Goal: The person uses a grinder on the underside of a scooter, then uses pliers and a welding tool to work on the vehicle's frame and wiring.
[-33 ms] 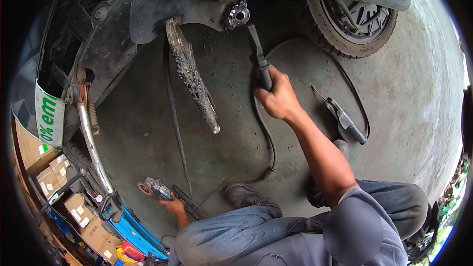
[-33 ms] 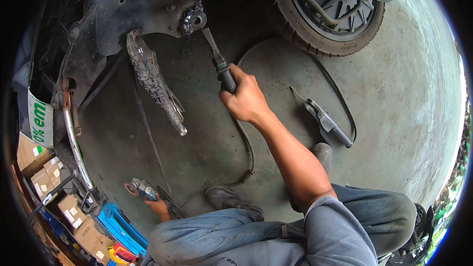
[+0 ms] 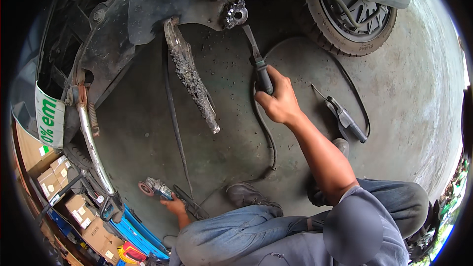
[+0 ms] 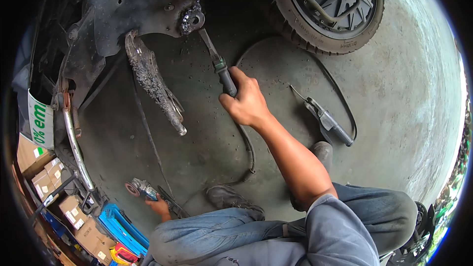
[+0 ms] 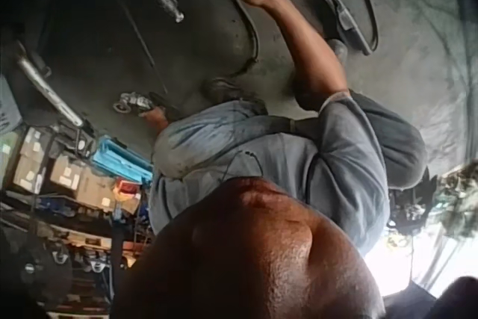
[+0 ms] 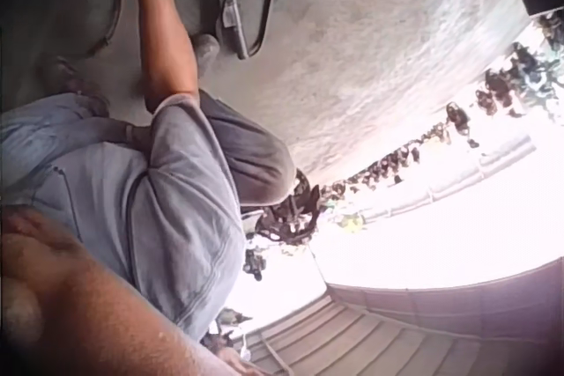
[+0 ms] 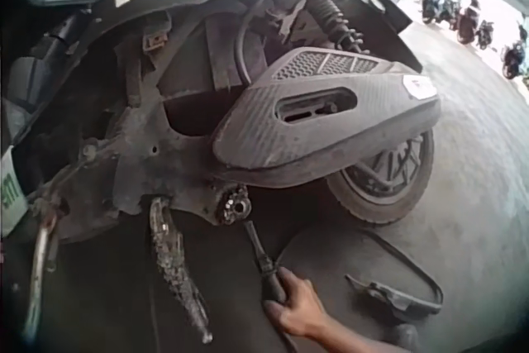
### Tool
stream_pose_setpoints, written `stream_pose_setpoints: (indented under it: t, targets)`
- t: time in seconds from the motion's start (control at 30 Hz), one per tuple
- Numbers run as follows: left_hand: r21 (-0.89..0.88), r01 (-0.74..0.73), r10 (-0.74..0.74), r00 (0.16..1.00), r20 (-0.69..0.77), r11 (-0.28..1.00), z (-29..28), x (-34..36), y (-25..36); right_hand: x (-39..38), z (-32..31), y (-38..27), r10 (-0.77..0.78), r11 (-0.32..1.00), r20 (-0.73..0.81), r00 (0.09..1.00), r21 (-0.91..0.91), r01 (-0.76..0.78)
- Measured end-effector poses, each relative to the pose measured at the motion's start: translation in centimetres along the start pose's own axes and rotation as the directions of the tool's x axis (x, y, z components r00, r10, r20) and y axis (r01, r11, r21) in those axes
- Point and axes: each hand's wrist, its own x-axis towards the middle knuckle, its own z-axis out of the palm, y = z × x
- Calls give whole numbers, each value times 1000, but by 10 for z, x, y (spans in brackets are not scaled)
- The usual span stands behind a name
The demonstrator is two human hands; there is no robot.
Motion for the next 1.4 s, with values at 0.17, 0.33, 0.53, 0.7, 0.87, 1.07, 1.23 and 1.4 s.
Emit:
stream_pose_setpoints:
  t: [0.17,0.33,0.53,0.7,0.87,1.07,1.23,1.4]
  targets:
    - [2,14,-14,999,30,1000,-4,6,3,-11,11,13,347,576,118,930,756,-311]
    - [14,27,-27,999,18,1000,-3,11,-13,10,-15,-34,-172,287,578,798,804,-521]
    - [35,51,-53,996,69,998,-8,4,-8,19,-3,2,286,-520,664,691,713,-471]
    - [9,25,-26,999,38,1000,-4,8,-8,6,-10,-22,-299,215,601,742,800,-561]
    - [53,12,-13,1000,25,999,3,6,-3,2,-1,-27,-130,-235,624,771,736,-635]
    - [19,26,-26,999,18,999,3,7,-11,-13,4,-7,-42,-176,642,765,749,-639]
    - [14,1,-2,1000,28,1000,0,7,-4,-7,-35,-59,-374,3,542,752,812,-583]
    - [7,46,-46,999,15,999,3,-2,-1,-29,-28,-50,-25,451,484,875,786,-422]
